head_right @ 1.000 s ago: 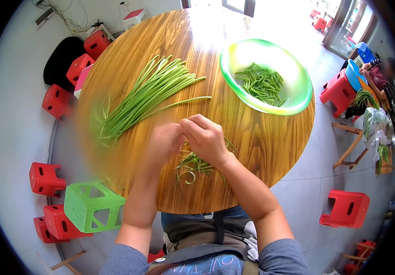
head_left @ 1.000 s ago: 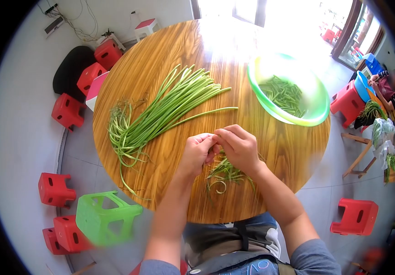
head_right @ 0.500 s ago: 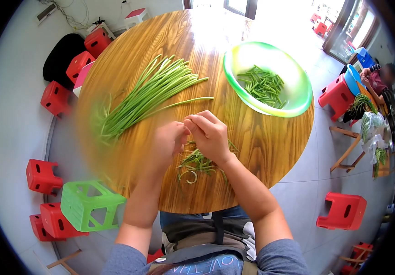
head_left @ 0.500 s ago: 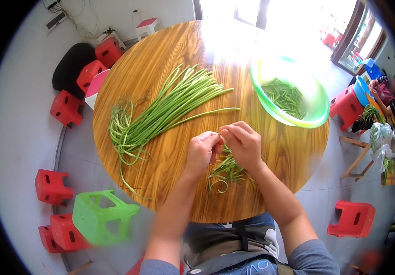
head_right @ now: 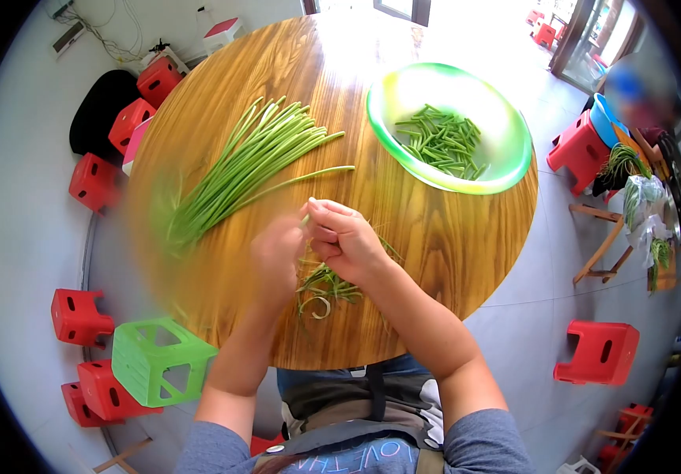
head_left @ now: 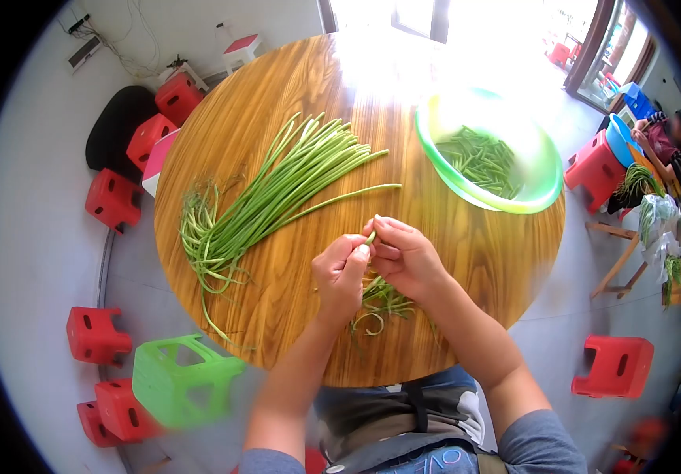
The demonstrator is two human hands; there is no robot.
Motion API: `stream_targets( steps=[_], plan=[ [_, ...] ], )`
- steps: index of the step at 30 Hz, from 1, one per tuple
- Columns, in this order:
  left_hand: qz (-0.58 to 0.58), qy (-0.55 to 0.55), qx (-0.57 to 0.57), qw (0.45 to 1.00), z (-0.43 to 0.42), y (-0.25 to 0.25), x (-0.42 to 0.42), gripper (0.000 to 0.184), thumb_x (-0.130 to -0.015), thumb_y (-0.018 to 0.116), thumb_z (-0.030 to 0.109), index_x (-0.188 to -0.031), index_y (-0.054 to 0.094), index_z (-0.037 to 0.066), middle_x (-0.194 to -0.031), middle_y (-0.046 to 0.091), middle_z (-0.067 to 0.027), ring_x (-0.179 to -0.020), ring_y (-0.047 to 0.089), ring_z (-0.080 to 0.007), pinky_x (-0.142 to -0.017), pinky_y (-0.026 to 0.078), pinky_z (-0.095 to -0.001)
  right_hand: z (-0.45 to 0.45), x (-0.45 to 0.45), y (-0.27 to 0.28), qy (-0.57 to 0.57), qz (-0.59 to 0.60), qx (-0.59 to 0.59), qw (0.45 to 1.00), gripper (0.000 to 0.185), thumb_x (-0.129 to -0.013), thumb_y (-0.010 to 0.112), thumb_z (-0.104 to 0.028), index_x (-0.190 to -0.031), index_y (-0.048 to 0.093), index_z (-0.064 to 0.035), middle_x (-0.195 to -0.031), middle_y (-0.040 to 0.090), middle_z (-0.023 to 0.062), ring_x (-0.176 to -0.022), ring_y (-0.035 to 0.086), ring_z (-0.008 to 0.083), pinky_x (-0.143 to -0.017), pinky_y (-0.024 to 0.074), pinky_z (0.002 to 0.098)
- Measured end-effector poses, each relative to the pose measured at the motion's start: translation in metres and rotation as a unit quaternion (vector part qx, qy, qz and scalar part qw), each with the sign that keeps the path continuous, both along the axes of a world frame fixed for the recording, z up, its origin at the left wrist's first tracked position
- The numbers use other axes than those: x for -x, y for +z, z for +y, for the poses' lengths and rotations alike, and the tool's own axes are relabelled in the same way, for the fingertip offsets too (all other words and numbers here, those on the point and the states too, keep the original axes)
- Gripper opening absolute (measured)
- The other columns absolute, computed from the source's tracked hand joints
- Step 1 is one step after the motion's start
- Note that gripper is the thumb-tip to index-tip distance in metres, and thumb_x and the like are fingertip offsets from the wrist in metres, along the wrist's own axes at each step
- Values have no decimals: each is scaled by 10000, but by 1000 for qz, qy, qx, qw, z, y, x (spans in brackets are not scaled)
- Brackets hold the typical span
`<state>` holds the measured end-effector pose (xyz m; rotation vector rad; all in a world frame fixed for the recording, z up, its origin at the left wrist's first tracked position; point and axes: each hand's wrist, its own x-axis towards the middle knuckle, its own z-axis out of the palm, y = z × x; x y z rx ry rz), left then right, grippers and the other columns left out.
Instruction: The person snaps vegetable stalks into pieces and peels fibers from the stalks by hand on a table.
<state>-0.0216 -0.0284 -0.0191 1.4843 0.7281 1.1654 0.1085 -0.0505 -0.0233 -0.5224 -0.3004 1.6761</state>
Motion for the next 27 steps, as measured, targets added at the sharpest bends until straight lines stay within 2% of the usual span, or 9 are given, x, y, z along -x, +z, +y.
stream_targets(
  steps=[6,7,9,10,14,17,21,23,27],
  plan=[
    [-42,33,47,997,-2,-3,-4,143,-843,459,81,-801,559,-11,-663,511,-6,-530,390,-45,-480,326,-199,-1,2,-2,-21,-22,-14,999,147,-902,520,-139,-899,601,-16,-702,546,-2,-534,409,18,-430,273,150],
    [-28,40,46,998,2,-7,-2,150,-848,449,98,-795,549,-1,-638,487,2,-502,366,-48,-459,306,-201,-2,4,-1,-75,-141,-60,985,139,-892,533,-126,-906,611,-12,-722,560,8,-552,436,29,-444,301,153],
    [-102,40,146,983,6,-9,-4,160,-857,433,124,-788,531,17,-598,441,15,-459,325,-53,-425,273,-206,-3,10,0,-178,-372,-149,898,127,-874,560,-99,-918,631,-3,-763,589,28,-588,490,50,-474,357,160],
    [-188,31,246,950,8,-8,-7,162,-861,428,134,-788,523,25,-583,420,21,-444,308,-56,-412,259,-208,1,7,-8,-264,-541,-257,756,131,-823,610,-57,-935,650,-2,-810,611,58,-633,562,106,-520,450,211],
    [-295,10,366,883,12,-11,-6,163,-870,433,154,-799,519,35,-575,416,25,-426,290,-55,-396,237,-209,-3,21,-8,-374,-662,-340,553,202,-739,658,-18,-941,653,-12,-787,594,98,-631,603,186,-534,504,273],
    [-281,14,376,883,10,-9,-6,161,-878,438,147,-829,537,30,-589,440,22,-428,295,-51,-395,232,-204,-3,21,-10,-386,-697,-348,494,205,-727,667,-16,-932,655,-19,-770,587,102,-635,600,194,-538,499,275],
    [-174,-20,309,935,10,4,-13,161,-896,445,130,-886,560,18,-600,457,28,-434,297,-41,-402,229,-196,3,6,-3,-389,-653,-268,592,99,-771,651,-41,-864,648,-8,-736,571,87,-622,576,170,-530,466,263],
    [-51,-45,252,965,7,10,-8,159,-900,478,130,-882,584,12,-612,479,30,-466,340,-24,-432,262,-182,1,-3,6,-312,-607,-163,712,77,-791,621,-59,-826,637,7,-715,571,75,-650,594,160,-527,467,270],
    [113,-27,110,987,7,7,-7,163,-885,522,141,-823,608,18,-582,495,24,-496,387,-15,-444,295,-180,1,-7,4,-283,-592,-165,736,95,-793,634,-76,-823,640,14,-701,562,62,-650,588,137,-525,461,255]
  ],
)
